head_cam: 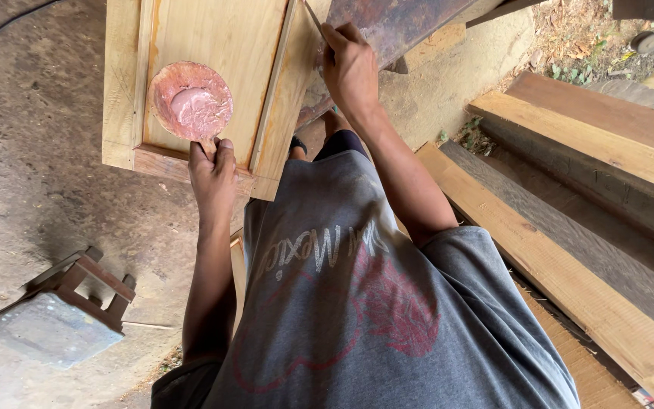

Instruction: The person applies a pinkish wood filler to the edges and corners of a wooden cabinet door using a putty knife. They repeatedly scoop filler from a wooden bowl and spread it along the door's frame, then move the door to a different spot to continue the application.

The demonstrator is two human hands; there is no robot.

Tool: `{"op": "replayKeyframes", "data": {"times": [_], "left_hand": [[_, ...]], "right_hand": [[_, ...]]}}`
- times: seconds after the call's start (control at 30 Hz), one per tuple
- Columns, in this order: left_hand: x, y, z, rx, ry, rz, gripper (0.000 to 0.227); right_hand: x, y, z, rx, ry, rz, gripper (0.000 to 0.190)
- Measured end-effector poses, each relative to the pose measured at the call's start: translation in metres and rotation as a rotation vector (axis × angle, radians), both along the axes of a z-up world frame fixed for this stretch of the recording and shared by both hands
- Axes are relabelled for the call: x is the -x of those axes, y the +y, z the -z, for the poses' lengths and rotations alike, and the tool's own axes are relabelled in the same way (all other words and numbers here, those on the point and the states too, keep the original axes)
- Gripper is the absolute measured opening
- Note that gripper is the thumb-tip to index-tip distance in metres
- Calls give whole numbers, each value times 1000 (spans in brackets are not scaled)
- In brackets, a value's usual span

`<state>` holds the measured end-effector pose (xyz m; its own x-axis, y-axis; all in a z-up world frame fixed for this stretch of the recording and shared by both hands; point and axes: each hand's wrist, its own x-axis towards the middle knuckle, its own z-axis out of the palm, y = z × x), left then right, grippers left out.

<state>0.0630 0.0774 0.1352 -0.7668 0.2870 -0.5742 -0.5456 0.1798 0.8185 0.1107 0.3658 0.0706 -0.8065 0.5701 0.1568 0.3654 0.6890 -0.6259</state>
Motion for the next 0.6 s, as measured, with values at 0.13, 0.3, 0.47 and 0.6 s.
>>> {"op": "replayKeyframes", "data": {"times": [0.13, 0.3, 0.47, 0.6], "left_hand": [[-1, -10, 3, 23, 29, 33, 17], [-2, -18, 1, 29, -7, 22, 15], [-2, -21, -3, 44, 26, 45, 15], [0, -26, -7, 21, 12, 27, 16]], "right_hand": [[3, -4, -2, -78, -67, 23, 26], [11, -13, 3, -22, -157, 7, 20], [11, -5, 11, -142, -301, 44, 22], [6, 14, 15, 42, -20, -25, 29]]}}
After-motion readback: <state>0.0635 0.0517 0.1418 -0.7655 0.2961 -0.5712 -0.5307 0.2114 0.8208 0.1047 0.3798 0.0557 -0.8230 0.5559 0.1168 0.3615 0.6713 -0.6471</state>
